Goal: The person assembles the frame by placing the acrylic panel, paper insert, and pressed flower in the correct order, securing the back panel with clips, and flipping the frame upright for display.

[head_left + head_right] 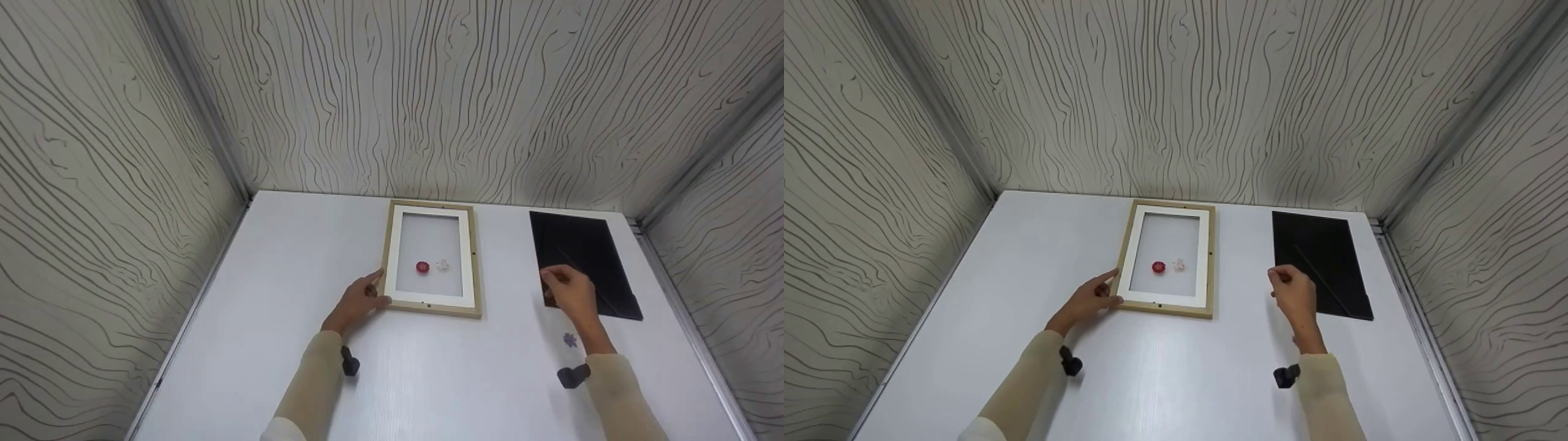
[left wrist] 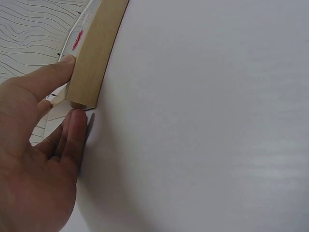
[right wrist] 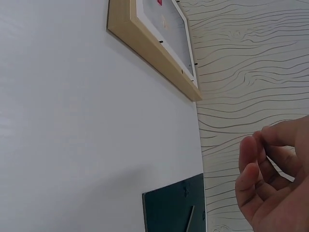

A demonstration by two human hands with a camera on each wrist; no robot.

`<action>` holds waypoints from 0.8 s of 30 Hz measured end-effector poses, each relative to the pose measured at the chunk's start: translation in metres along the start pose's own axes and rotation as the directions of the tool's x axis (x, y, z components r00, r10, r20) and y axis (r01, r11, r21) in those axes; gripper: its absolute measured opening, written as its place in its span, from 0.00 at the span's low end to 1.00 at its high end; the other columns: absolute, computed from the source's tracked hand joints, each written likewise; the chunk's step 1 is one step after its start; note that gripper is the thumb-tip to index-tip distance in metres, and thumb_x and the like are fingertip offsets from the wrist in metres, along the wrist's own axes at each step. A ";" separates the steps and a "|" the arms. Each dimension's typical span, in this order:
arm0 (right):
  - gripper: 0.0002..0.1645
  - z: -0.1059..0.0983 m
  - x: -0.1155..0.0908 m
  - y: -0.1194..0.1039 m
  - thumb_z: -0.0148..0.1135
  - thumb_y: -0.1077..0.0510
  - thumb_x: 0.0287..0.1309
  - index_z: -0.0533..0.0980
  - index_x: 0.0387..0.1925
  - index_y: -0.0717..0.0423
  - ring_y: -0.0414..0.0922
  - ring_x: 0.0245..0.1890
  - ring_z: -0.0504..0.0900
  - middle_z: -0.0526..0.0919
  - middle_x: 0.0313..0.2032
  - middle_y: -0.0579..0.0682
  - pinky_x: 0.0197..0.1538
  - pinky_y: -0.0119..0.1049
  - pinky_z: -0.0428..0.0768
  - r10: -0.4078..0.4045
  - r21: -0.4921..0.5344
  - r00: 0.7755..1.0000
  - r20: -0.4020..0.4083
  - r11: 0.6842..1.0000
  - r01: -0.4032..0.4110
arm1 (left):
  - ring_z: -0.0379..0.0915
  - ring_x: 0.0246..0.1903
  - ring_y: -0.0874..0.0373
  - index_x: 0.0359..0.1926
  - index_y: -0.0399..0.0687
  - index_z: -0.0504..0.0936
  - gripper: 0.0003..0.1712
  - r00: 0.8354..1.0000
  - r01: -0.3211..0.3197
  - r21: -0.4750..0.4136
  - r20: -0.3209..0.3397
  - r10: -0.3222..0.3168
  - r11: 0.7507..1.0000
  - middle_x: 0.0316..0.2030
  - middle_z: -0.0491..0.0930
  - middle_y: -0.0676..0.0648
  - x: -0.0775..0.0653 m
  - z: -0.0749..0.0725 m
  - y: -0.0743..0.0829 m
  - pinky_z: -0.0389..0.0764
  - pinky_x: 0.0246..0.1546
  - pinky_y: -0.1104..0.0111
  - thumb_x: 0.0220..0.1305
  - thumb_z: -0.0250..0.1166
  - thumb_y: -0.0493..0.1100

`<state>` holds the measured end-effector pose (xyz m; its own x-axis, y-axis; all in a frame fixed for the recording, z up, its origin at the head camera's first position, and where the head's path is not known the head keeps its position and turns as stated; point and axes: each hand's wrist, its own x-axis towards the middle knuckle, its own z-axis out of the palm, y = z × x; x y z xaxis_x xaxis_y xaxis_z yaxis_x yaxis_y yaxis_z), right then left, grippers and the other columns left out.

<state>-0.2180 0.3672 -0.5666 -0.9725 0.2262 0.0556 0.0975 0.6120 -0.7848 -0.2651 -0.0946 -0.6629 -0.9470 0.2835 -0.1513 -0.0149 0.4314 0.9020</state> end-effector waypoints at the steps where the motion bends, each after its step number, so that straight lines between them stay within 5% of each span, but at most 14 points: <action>1: 0.20 -0.001 -0.001 0.001 0.60 0.52 0.78 0.83 0.55 0.64 0.35 0.30 0.82 0.86 0.45 0.65 0.33 0.28 0.80 0.001 -0.005 1.000 0.002 1.000 -0.001 | 0.68 0.45 0.55 0.82 0.58 0.65 0.46 1.000 0.001 0.001 -0.002 -0.001 1.000 0.45 0.75 0.48 0.000 0.000 0.000 0.71 0.50 0.61 0.68 0.75 0.50; 15: 0.22 -0.021 -0.017 0.017 0.60 0.48 0.79 0.82 0.58 0.61 0.39 0.34 0.85 0.86 0.49 0.63 0.35 0.29 0.80 0.053 -0.035 0.999 0.004 0.998 -0.053 | 0.69 0.46 0.54 0.82 0.56 0.65 0.47 1.000 -0.005 0.008 -0.005 0.005 1.000 0.46 0.76 0.46 0.001 -0.001 0.000 0.71 0.52 0.60 0.67 0.76 0.51; 24: 0.20 -0.028 -0.030 0.031 0.63 0.51 0.77 0.83 0.57 0.62 0.36 0.30 0.84 0.87 0.38 0.46 0.31 0.30 0.79 0.070 -0.023 0.998 -0.007 0.997 -0.070 | 0.68 0.45 0.55 0.82 0.56 0.66 0.46 1.000 0.027 -0.022 -0.003 -0.027 0.999 0.44 0.74 0.48 0.001 0.000 0.001 0.71 0.49 0.62 0.66 0.76 0.50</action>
<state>-0.1796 0.4006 -0.5747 -0.9618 0.2736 0.0044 0.1706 0.6121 -0.7722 -0.2662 -0.0942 -0.6624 -0.9473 0.2686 -0.1746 -0.0478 0.4203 0.9061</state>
